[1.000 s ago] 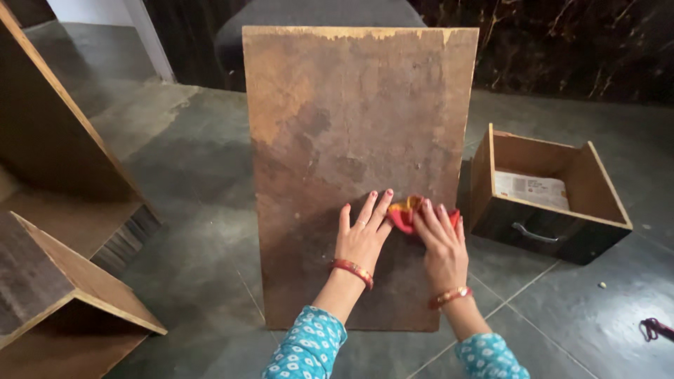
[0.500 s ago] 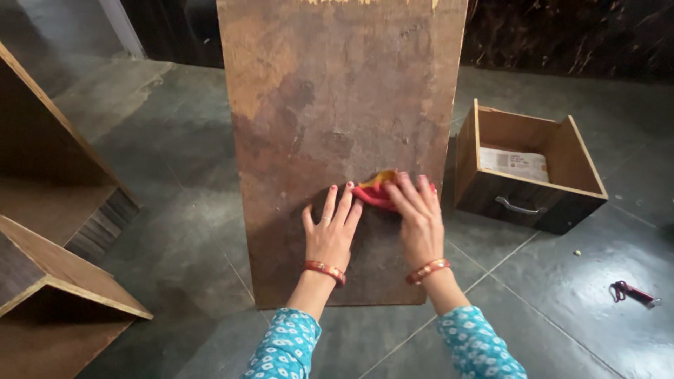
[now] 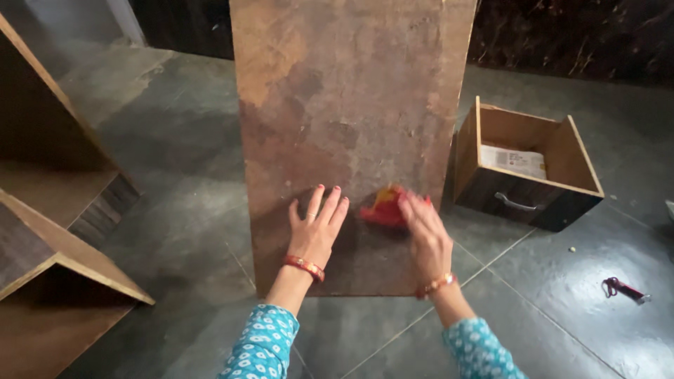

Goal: The person wipes a dark wooden panel and a wooden drawer with a red cloth. The person removes a newspaper from the drawer, wipes the newspaper, and then wipes the inside of the drawer.

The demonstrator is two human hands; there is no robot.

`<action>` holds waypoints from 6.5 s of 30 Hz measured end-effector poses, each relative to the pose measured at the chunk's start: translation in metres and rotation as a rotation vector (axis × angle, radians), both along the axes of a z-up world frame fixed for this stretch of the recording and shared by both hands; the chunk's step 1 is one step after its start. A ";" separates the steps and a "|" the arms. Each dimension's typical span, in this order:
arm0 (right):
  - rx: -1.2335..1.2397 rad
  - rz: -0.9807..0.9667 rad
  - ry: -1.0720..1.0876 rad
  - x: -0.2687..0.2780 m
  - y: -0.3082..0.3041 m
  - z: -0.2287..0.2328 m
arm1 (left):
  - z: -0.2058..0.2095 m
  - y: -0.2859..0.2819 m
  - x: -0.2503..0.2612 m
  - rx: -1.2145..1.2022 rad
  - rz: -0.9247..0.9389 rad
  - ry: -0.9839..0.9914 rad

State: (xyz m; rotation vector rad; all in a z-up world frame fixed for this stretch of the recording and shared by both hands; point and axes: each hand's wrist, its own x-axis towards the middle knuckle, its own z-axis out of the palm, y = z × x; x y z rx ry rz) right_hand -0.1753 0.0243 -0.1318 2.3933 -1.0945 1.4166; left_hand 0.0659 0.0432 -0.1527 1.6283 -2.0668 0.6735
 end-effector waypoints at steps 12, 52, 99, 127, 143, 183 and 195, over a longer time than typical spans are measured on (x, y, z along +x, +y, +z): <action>0.018 0.172 0.419 0.036 0.016 -0.067 | -0.007 0.007 0.008 0.029 -0.016 0.103; -0.231 -0.048 0.315 0.011 -0.059 0.033 | -0.003 0.040 0.031 0.077 -0.280 0.096; 0.168 -0.358 -0.177 0.022 0.039 -0.059 | -0.039 0.007 -0.060 0.084 -0.150 -0.088; 0.472 -0.947 -0.847 0.103 0.041 -0.179 | -0.002 0.039 -0.033 0.268 -0.255 -0.053; 0.351 -0.806 -0.701 0.078 0.054 -0.170 | -0.028 0.075 0.027 0.400 -0.087 -0.078; -0.350 -0.094 0.251 0.082 -0.058 0.076 | 0.039 0.055 0.057 -0.243 -0.247 0.345; -0.221 0.352 0.538 0.119 -0.018 -0.015 | 0.042 0.049 0.059 -0.181 -0.233 0.512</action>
